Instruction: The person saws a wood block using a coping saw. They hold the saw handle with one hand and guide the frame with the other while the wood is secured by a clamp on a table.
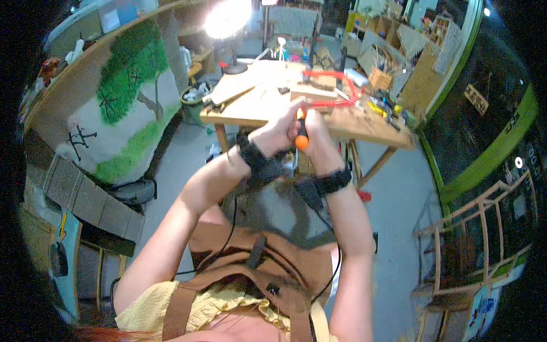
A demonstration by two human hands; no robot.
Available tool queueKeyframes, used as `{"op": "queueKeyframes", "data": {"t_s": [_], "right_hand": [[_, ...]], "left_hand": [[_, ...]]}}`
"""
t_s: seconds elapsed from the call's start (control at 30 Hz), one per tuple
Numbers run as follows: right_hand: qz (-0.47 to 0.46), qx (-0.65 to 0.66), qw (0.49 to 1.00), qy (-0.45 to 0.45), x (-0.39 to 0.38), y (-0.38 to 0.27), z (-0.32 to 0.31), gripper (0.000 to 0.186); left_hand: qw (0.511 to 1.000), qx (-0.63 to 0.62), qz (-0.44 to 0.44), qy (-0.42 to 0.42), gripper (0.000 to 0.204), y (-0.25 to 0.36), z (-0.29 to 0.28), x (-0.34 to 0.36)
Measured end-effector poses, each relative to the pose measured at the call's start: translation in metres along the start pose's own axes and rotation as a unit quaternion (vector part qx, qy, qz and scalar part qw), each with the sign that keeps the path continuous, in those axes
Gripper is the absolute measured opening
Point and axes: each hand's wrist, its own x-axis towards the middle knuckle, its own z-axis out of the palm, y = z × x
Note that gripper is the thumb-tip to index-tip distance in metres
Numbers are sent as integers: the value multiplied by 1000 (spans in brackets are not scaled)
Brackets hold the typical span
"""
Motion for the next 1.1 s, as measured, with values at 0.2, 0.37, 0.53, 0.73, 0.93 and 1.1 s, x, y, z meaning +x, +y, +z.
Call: {"op": "queueKeyframes", "data": {"t_s": [0.2, 0.37, 0.53, 0.73, 0.93, 1.1], "right_hand": [[16, 43, 999, 10, -19, 16, 5, 23], [23, 57, 998, 6, 2, 5, 7, 20], [21, 39, 999, 13, -10, 12, -8, 24], [23, 70, 997, 0, 5, 13, -7, 23], [31, 73, 997, 7, -4, 10, 5, 21], [1, 77, 997, -14, -25, 15, 7, 23]], "left_hand": [[999, -5, -24, -47, 23, -12, -14, -2], [1000, 26, 5, -13, 20, 2, -5, 4], [998, 44, -6, -40, 24, -8, -3, -6], [999, 30, -20, -37, 21, -3, -8, 5], [999, 24, -34, -12, 26, 2, -7, 1], [998, 64, -5, -15, 25, -2, -2, -21]]}}
